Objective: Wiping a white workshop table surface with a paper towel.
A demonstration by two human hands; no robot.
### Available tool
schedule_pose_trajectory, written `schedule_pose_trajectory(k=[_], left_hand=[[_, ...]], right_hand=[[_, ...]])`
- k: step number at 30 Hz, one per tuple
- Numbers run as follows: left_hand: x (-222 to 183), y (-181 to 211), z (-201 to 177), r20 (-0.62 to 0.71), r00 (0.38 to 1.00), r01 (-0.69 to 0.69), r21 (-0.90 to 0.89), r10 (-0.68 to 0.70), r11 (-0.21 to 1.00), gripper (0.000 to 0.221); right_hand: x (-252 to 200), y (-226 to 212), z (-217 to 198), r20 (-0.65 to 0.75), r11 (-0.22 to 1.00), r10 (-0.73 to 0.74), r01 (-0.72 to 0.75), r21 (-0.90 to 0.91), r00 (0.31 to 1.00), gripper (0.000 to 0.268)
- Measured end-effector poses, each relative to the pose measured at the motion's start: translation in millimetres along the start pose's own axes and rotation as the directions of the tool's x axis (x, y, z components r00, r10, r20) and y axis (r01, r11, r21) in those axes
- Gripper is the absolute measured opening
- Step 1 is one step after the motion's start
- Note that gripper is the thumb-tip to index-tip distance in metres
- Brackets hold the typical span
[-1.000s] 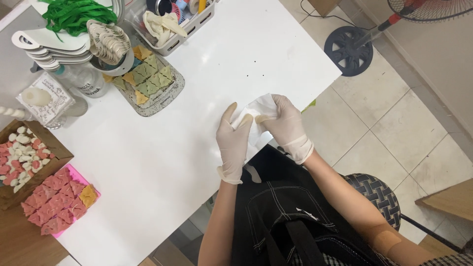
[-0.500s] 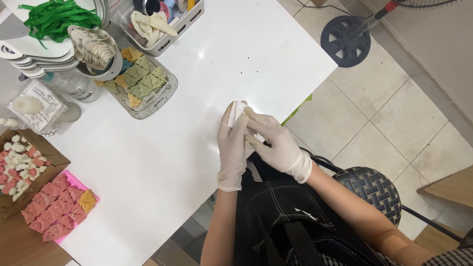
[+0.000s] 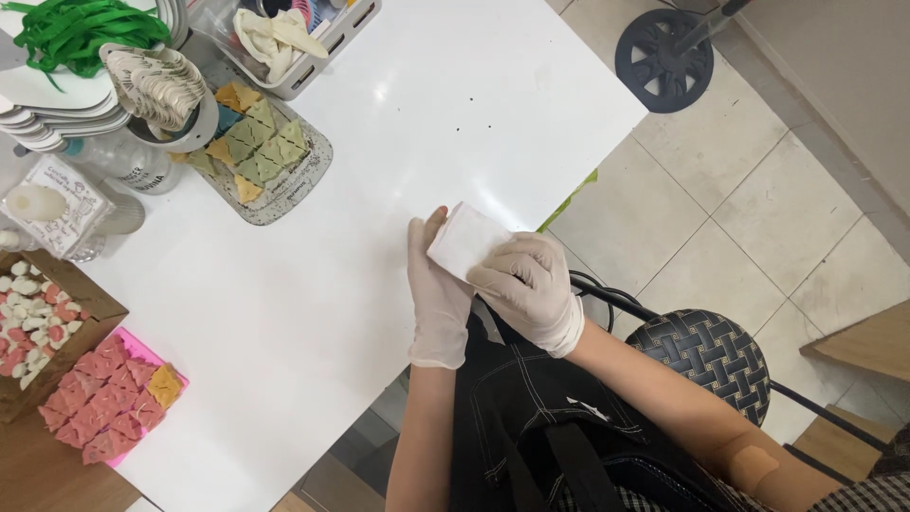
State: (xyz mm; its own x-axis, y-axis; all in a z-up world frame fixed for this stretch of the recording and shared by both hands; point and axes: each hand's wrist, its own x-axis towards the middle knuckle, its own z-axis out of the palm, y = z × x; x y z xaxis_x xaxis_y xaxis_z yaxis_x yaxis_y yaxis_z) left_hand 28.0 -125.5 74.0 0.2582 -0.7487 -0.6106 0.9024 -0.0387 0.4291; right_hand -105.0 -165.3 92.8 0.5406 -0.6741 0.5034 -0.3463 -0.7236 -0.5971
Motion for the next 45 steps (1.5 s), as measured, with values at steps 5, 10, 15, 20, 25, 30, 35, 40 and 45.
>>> schedule_pose_trajectory(k=[5,10,15,20,25,30,35,40,45], left_hand=[[-26,-6,-6,0.019,0.999,0.048,0.132,-0.051,0.990,0.068],[-4,-24,-40,-0.059,0.994,0.107,0.466,-0.089,0.878,0.065],[-5,-10,-28,0.014,0.979,0.172,0.487,-0.205,0.856,0.071],[-16,-1,-44,-0.123,0.973,0.226,0.655,-0.194,0.721,0.068],[-19,0,-61,-0.235,0.953,0.296,0.606,-0.189,0.739,0.066],[-26,-7,-79,-0.335,0.930,0.330,0.586,-0.151,0.740,0.065],[-25,-8,-73,-0.359,0.924,0.314,0.507,-0.135,0.802,0.063],[-20,-4,-73,-0.344,0.931,0.281,0.469,-0.120,0.838,0.065],[-24,5,-59,-0.409,0.908,0.337,0.585,-0.091,0.737,0.067]], right_hand=[[-5,20,2,0.031,0.969,-0.177,0.179,-0.171,0.984,0.029],[-14,28,12,0.332,0.990,-0.129,0.138,-0.002,0.934,0.027],[-66,93,33,0.461,0.941,0.195,-0.297,0.160,0.866,0.044],[-83,242,12,0.288,0.876,0.478,-0.423,-0.233,0.830,0.044],[-5,274,-20,0.162,0.663,0.738,-0.659,-0.354,0.655,0.045],[-57,257,43,0.267,0.772,0.519,-0.311,-0.555,0.812,0.058],[-127,83,130,0.621,0.956,0.259,-0.103,-0.275,0.740,0.068],[-159,81,143,0.679,0.997,-0.072,0.054,0.048,0.731,0.055],[-105,227,73,0.677,0.899,0.204,0.139,-0.416,0.707,0.051]])
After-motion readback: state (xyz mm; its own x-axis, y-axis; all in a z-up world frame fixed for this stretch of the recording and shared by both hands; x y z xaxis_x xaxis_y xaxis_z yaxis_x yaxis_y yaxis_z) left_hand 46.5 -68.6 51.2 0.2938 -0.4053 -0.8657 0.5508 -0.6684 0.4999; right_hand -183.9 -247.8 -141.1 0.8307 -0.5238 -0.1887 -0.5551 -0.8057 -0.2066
